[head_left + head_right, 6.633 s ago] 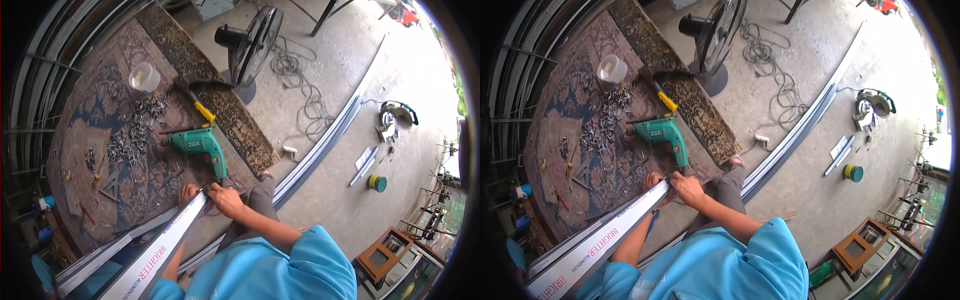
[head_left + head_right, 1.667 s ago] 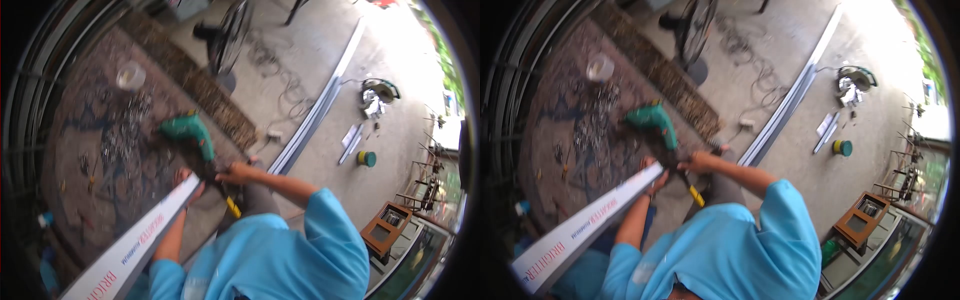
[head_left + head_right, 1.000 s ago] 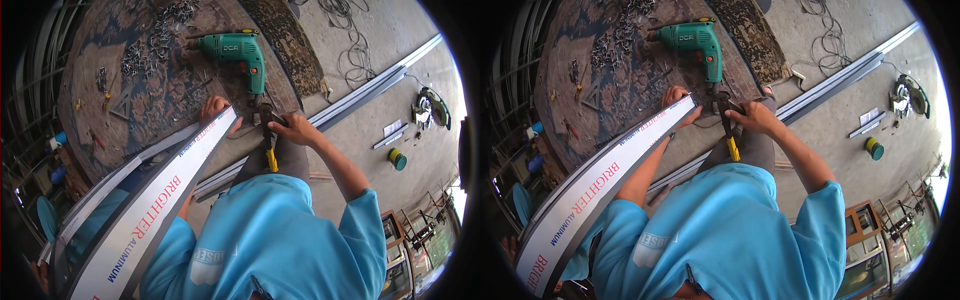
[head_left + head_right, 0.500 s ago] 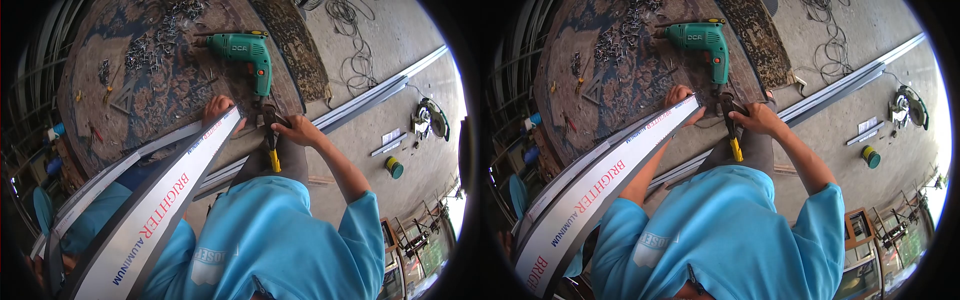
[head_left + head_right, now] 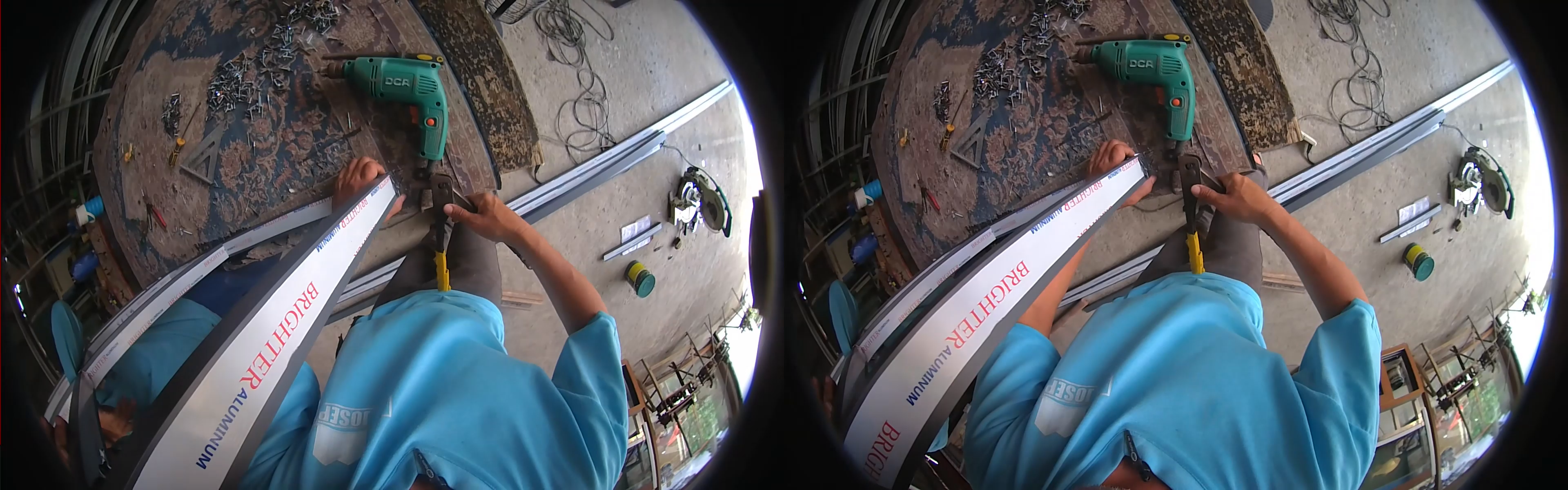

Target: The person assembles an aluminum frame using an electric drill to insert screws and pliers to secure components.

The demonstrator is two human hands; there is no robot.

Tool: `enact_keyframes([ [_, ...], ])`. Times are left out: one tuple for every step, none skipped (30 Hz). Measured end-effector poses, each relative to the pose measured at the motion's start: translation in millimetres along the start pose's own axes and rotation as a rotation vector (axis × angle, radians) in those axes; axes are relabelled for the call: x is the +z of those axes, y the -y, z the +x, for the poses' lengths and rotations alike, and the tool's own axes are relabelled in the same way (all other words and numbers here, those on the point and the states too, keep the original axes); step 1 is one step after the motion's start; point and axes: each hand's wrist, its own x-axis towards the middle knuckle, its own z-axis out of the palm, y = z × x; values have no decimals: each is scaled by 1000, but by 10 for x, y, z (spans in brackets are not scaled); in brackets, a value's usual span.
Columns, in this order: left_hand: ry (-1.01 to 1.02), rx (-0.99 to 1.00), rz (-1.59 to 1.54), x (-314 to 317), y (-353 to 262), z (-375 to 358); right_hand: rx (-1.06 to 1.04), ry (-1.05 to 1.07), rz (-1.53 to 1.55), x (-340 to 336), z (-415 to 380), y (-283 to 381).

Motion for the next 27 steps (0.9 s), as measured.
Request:
enact_keyframes([
  [7, -7, 4, -11, -17, 4, 9, 11, 15, 38, 34, -72],
  [14, -13, 9, -21, -30, 9, 26, 12, 26, 68, 63, -130],
  [22, -20, 13, -31, -36, 10, 43, 13, 38, 93, 80, -161],
  [27, -14, 17, -28, -25, 6, 61, 15, 50, 114, 90, -189],
  [31, -8, 19, -20, -10, 1, 38, -1, 60, 133, 94, -213],
  [36, -1, 21, -18, -4, 1, 15, -16, 70, 147, 91, -217],
  [30, 6, 18, -16, -1, -1, -8, -32, 80, 157, 82, -218],
  [23, 13, 15, -17, 3, -1, 16, -28, 80, 162, 69, -212],
  [15, 20, 14, -21, 3, 2, 38, -24, 79, 164, 52, -191],
  [12, 26, 14, -25, 1, 3, 60, -21, 78, 174, 38, -173],
  [9, 32, 14, -28, -1, 6, 21, -51, 85, 201, 20, -153],
  [5, 39, 13, -27, 1, 9, -17, -82, 93, 233, -3, -132],
  [6, 49, 19, -33, 4, 7, -53, -112, 102, 249, -19, -120],
  [6, 58, 23, -39, 8, 4, -1, -90, 61, 255, -12, -134],
  [6, 69, 29, -39, 11, 4, 50, -68, 20, 270, 11, -164],
  [3, 60, 26, -29, 14, 6, 100, -46, -20, 279, 25, -181],
  [1, 50, 24, -20, 13, 5, 89, -40, 53, 281, 17, -191],
  [0, 39, 22, -13, 11, -7, 78, -33, 127, 284, -9, -202],
  [-4, 47, 17, -5, 25, -24, 69, -31, 197, 271, -49, -219],
  [-11, 59, 9, 18, 65, -32, 98, 67, 381, 240, -83, -292],
  [-17, 71, -2, 38, 93, -37, 130, 163, 566, 227, -124, -415],
  [-26, 76, -11, 35, 86, -27, 126, 222, 707, 233, -180, -504],
  [-35, 80, -20, 26, 78, -29, 129, 284, 846, 239, -235, -593],
  [-47, 83, -28, 26, 71, -28, 93, 311, 941, 261, -285, -641],
  [-51, 79, -40, 31, 63, -16, 49, 338, 1032, 275, -310, -685],
  [-56, 73, -48, 29, 55, -13, 2, 348, 1115, 300, -325, -703],
  [-58, 66, -56, 23, 50, -17, -16, 335, 1138, 321, -345, -722],
])
